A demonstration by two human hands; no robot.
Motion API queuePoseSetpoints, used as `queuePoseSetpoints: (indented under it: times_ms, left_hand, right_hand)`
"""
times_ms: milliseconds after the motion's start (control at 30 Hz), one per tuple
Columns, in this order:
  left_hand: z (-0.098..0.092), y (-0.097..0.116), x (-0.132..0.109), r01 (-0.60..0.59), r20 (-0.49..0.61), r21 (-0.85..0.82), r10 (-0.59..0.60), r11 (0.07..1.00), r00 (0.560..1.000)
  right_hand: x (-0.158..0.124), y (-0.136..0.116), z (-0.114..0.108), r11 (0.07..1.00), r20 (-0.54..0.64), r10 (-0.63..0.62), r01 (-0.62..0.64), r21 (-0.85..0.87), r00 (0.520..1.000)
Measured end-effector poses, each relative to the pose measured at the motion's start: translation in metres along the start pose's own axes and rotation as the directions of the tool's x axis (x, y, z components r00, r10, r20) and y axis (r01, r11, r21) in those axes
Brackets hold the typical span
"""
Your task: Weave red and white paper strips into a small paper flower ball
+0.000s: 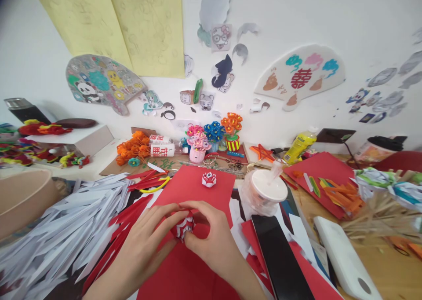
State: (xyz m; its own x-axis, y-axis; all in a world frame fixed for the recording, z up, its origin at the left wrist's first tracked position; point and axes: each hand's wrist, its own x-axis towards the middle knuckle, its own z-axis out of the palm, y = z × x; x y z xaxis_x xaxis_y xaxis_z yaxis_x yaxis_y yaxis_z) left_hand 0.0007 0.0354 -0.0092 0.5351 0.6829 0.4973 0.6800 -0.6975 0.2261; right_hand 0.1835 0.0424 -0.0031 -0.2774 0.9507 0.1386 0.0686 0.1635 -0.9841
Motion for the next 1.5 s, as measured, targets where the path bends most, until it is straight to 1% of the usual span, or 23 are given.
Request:
queuePoseSetpoints:
  times_ms: [167, 300, 433, 600, 833, 1033, 1300, 1400, 1500]
  left_hand:
    - [0.001, 0.002, -0.001, 0.016, 0.029, 0.002, -0.016, 1.000, 0.999]
    - [0.003, 0.006, -0.001, -0.001, 0.050, 0.009, 0.000, 1.000, 0.999]
    - [0.004, 0.006, -0.003, 0.031, 0.065, -0.047, -0.028, 0.998, 0.997]
    - [0.006, 0.004, -0.007, 0.059, 0.093, -0.084, -0.051, 0.995, 0.994]
    - [0.002, 0.007, -0.002, 0.071, 0.063, -0.119, -0.064, 0.990, 0.996]
    - [0.003, 0.008, -0.002, 0.114, 0.044, -0.169, -0.108, 0.979, 0.993]
    - [0.001, 0.007, 0.001, 0.231, 0.091, -0.366, -0.212, 0.901, 0.973]
    - [0.000, 0.007, 0.002, 0.278, 0.068, -0.443, -0.277, 0.852, 0.958]
    - [0.003, 0.007, 0.004, 0.332, 0.032, -0.513, -0.369, 0.792, 0.929]
  right_hand:
    - [0.000, 0.001, 0.001, 1.000, -0.017, 0.007, -0.007, -0.016, 1.000]
    - [0.000, 0.003, 0.002, 0.999, -0.019, 0.020, -0.021, -0.033, 1.000]
    - [0.000, 0.005, 0.002, 0.998, -0.015, 0.046, -0.046, -0.050, 0.999]
    - [-0.002, 0.006, 0.001, 0.998, -0.002, 0.063, -0.063, -0.023, 0.998]
    - [0.000, 0.003, 0.000, 0.998, 0.018, 0.055, -0.055, -0.012, 0.998]
    - [0.001, 0.000, 0.000, 0.998, 0.029, 0.060, -0.060, 0.012, 0.998]
    - [-0.002, 0.000, -0.005, 0.992, 0.087, 0.111, -0.116, 0.053, 0.990]
    - [-0.002, 0.001, -0.007, 0.989, 0.126, 0.098, -0.111, 0.100, 0.987]
    - [-0.003, 0.001, -0.005, 0.984, 0.142, 0.073, -0.095, 0.151, 0.987]
